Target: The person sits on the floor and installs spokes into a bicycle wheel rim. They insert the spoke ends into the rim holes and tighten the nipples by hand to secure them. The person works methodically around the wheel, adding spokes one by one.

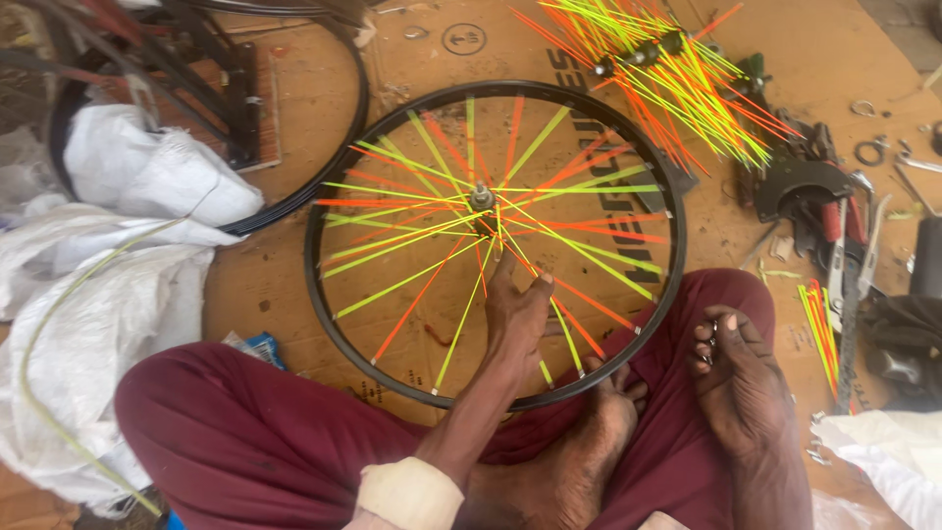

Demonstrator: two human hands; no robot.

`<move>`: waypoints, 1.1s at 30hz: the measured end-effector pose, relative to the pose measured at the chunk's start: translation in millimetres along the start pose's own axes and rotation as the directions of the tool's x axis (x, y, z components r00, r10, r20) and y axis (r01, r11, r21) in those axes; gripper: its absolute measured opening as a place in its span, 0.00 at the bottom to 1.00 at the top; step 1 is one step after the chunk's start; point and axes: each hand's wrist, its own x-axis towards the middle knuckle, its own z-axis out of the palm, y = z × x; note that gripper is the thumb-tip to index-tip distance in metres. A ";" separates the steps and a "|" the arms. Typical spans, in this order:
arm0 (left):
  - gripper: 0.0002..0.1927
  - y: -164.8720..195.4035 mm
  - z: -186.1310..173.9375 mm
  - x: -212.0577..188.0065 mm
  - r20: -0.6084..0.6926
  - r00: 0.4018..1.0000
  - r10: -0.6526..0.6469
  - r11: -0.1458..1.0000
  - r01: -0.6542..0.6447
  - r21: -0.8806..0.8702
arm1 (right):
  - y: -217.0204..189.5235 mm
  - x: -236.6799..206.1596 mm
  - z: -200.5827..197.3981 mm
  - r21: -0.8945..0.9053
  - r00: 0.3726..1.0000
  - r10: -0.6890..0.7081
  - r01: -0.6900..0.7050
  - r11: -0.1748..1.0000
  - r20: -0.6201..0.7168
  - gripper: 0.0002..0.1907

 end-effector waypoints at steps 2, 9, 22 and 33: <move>0.40 -7.8 18.2 3.7 -0.023 0.999 -0.023 0.998 0.022 -0.062 | -2.3 2.2 -0.2 0.001 1.000 -0.005 0.005 1.000 -0.022 0.10; 0.40 -46.5 50.0 33.0 -0.017 0.857 0.515 0.729 -0.427 0.535 | -8.7 8.6 11.5 -0.218 0.986 -0.143 0.120 0.968 -0.090 0.11; 0.11 -34.9 48.8 21.8 0.605 0.735 0.306 0.386 -0.677 0.626 | 7.7 8.9 40.7 -0.693 0.951 -0.307 0.198 0.693 -0.036 0.07; 0.11 -33.2 44.8 39.4 0.772 0.605 0.194 0.470 -0.748 0.469 | 14.2 12.0 23.2 -0.596 0.977 -0.212 0.173 0.784 0.005 0.06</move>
